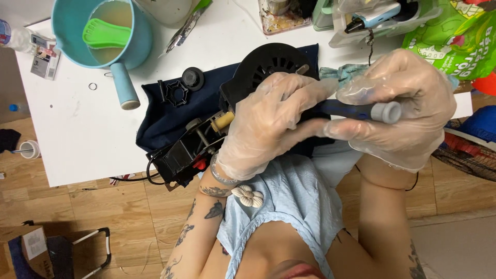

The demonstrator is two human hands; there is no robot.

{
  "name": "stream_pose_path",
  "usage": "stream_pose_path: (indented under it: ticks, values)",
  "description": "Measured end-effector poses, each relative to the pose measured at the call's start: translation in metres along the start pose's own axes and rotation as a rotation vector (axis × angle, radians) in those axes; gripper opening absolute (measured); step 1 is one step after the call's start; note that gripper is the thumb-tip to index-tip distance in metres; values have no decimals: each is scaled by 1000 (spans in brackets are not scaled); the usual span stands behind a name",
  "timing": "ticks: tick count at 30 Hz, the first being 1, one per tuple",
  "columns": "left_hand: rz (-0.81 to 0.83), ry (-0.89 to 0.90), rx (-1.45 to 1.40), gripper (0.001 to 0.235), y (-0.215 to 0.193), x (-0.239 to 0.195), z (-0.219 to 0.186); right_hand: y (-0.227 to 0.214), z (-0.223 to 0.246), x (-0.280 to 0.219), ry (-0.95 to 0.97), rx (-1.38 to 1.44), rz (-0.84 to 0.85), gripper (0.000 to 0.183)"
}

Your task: The person uses a screwdriver to tighten screws on a black circular electronic device held on their lap. They repeatedly adjust the device and reposition the screwdriver to work on different screws.

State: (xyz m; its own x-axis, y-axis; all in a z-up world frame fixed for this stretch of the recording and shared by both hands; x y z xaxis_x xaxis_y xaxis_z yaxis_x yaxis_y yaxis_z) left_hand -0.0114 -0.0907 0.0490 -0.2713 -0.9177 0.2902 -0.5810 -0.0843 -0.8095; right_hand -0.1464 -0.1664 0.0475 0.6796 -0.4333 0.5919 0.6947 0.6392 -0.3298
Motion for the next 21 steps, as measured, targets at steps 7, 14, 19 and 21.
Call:
stream_pose_path:
  ticks: [7, 14, 19, 21]
  values:
    - [-64, 0, -30, 30, 1, -1, 1, 17, 10, 24, -102, 208, 257, 63]
    - [50, 66, -130, 32, 12, -3, 5, 11, 19, 19, -118, 20, 253, 29]
    - [-47, 85, -188, 31, -6, -5, 0, 0, -4, 20, -55, 28, 297, 39]
    - [-69, 28, -227, 42, -11, -2, 3, 20, -8, 33, -23, -45, 593, 35]
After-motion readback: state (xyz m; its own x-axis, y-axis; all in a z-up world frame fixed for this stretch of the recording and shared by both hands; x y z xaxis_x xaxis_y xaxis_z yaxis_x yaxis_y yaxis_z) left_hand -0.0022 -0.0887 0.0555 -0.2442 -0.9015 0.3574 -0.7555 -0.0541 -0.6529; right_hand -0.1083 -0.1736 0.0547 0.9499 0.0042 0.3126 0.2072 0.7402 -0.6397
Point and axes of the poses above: each hand's wrist, its own x-axis towards the middle knuckle, its own y-axis out of the palm, z = x × y, the point moved 10 cm from there along x, towards the middle knuckle, and after that the axes turned 13 degrees about z, right-handed, at the moved point
